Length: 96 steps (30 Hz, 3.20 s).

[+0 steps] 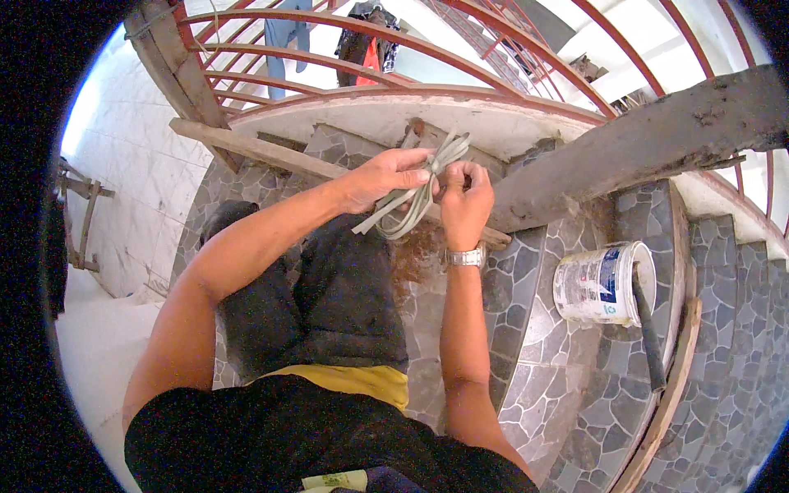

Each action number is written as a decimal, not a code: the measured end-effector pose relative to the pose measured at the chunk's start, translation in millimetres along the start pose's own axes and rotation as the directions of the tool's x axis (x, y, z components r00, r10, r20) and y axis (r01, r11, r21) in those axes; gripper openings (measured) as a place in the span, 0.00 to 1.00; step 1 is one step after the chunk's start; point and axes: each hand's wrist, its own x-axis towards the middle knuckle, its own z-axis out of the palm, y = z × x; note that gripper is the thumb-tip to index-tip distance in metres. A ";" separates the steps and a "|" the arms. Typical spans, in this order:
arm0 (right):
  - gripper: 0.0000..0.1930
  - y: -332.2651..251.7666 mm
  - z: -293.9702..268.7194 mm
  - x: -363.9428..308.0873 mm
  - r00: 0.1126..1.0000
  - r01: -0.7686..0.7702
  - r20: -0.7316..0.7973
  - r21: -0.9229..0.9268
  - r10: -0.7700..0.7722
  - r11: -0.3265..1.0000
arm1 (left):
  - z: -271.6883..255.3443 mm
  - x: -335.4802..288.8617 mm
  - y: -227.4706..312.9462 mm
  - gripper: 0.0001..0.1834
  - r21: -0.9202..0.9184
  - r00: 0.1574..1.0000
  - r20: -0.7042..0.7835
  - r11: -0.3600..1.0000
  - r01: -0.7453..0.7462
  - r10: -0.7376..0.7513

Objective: The person uses a hammer to strike a wooden beam on a staircase, reaches into a bucket for nails, and then uses their hands to separate and tie together grey wires near a concrete pillar.

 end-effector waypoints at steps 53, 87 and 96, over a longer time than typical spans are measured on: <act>0.09 9.7 30.3 -2.0 0.982 0.186 0.025 -0.220 -0.185 0.958 | -35.9 18.8 -12.0 0.21 0.967 0.869 -0.150 0.254 0.029 0.472; 0.04 18.7 35.6 -13.7 0.996 -0.063 -0.064 0.094 0.069 0.994 | -39.0 22.0 -32.0 0.23 0.898 0.955 -0.051 0.432 -0.084 0.292; 0.19 43.0 41.9 -22.9 0.928 -0.210 -0.157 0.527 0.337 0.824 | -34.7 27.4 -34.3 0.21 0.817 0.950 -0.197 0.576 0.022 0.242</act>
